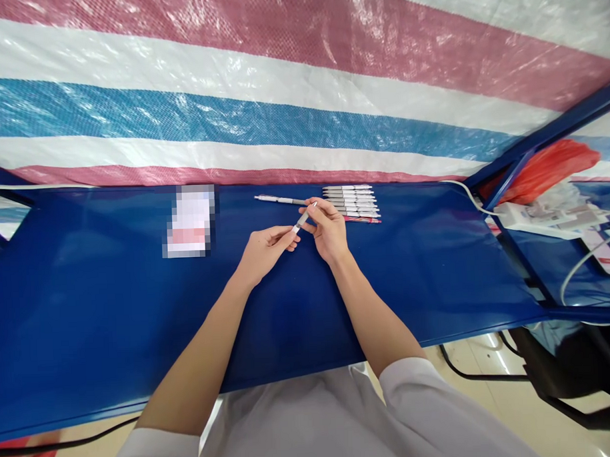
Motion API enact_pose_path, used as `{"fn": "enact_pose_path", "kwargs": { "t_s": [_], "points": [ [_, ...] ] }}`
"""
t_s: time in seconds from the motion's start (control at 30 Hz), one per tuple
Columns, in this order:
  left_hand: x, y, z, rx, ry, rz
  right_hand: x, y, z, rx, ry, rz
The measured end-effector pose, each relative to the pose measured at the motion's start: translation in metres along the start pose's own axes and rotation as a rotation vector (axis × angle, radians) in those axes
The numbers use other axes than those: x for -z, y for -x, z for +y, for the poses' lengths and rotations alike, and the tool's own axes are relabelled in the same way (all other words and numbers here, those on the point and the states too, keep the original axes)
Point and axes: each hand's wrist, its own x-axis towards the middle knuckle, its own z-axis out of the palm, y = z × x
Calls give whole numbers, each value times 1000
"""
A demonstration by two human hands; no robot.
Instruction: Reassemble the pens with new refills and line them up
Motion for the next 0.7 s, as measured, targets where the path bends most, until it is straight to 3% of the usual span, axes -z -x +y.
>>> {"fn": "enact_pose_path", "kwargs": {
  "t_s": [0.2, 0.5, 0.7],
  "points": [
    [-3, 0, 0, -59, -76, 77, 1, -1, 1, -23, -2, 23],
    [0, 1, 1, 55, 59, -76, -2, 1, -2, -31, -34, -10],
    [-4, 1, 0, -55, -87, 47, -3, 1, -2, 5, -9, -17]
  ]
}}
